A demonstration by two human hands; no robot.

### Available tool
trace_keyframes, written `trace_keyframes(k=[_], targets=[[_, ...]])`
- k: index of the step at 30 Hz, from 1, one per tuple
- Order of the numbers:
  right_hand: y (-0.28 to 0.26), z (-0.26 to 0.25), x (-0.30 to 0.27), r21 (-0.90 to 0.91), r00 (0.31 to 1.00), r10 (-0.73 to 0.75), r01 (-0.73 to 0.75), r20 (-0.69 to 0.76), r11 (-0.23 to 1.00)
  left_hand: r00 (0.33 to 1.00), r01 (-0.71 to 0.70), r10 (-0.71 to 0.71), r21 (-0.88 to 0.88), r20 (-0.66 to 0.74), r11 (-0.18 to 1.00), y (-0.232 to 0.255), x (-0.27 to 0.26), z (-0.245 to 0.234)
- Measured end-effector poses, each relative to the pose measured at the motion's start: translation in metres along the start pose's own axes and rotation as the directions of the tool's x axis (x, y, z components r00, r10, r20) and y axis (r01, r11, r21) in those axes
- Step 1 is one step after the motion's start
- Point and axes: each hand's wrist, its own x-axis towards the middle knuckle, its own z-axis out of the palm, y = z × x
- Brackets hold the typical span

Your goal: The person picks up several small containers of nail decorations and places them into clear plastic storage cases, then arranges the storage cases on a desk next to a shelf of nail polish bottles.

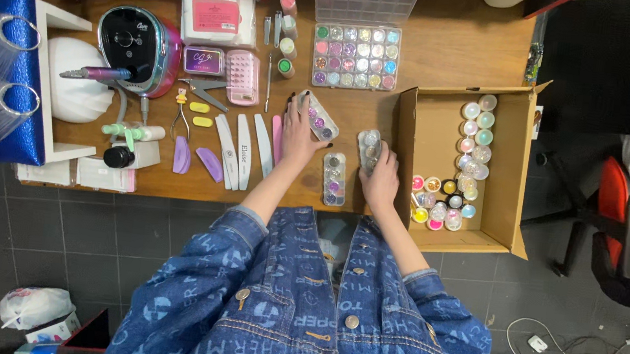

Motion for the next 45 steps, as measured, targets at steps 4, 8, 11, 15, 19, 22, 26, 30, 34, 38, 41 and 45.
trace_keyframes(k=[4, 8, 11, 15, 19, 22, 26, 30, 34, 38, 41, 45], targets=[[0.002, 0.000, -0.003, -0.014, 1.000, -0.003, 0.003, 0.007, 1.000, 0.996, 0.070, -0.063, 0.129, -0.061, 0.989, -0.001, 0.008, 0.023], [0.004, -0.002, -0.001, 0.003, 0.999, 0.009, -0.010, 0.049, 1.000, 0.997, 0.074, -0.066, 0.209, -0.044, 0.975, 0.011, 0.002, 0.012], [0.006, -0.002, 0.000, 0.023, 0.998, 0.005, -0.006, 0.063, 1.000, 0.997, 0.077, -0.074, 0.255, -0.022, 0.964, 0.006, 0.003, 0.007], [0.008, -0.003, 0.001, 0.024, 0.998, -0.032, 0.031, 0.057, 0.999, 0.997, 0.033, -0.056, 0.326, 0.061, 0.945, -0.016, 0.020, 0.003], [0.005, -0.009, -0.003, 0.006, 0.996, -0.054, 0.053, 0.074, 0.999, 0.992, -0.085, 0.068, 0.176, 0.102, 0.981, -0.063, 0.046, 0.024], [0.006, -0.013, -0.004, 0.059, 0.995, -0.054, 0.049, 0.084, 0.997, 0.989, -0.133, 0.115, 0.208, 0.095, 0.969, -0.088, 0.056, 0.039], [0.008, -0.013, -0.005, 0.098, 0.995, -0.065, 0.058, 0.077, 0.993, 0.990, -0.128, 0.119, 0.131, 0.072, 0.983, -0.069, 0.047, 0.029], [0.009, -0.013, -0.008, 0.123, 0.992, -0.103, 0.093, 0.078, 0.988, 0.997, -0.069, 0.067, 0.098, 0.024, 0.993, -0.053, 0.041, 0.023], [0.008, -0.017, -0.011, 0.149, 0.987, -0.157, 0.149, 0.043, 0.978, 0.999, -0.043, 0.046, 0.113, -0.022, 0.993, -0.038, 0.040, 0.017], [0.005, -0.018, -0.011, 0.163, 0.981, -0.187, 0.178, 0.041, 0.970, 0.998, -0.040, 0.043, 0.067, -0.042, 0.997, -0.031, 0.042, 0.012], [0.005, -0.017, -0.009, 0.170, 0.976, -0.216, 0.206, 0.040, 0.964, 0.996, -0.029, 0.026, -0.031, -0.083, 0.999, -0.031, 0.046, 0.017], [0.004, -0.012, 0.000, 0.139, 0.967, -0.248, 0.239, 0.051, 0.961, 0.990, -0.023, 0.011, -0.077, -0.143, 0.997, -0.024, 0.045, 0.013]])
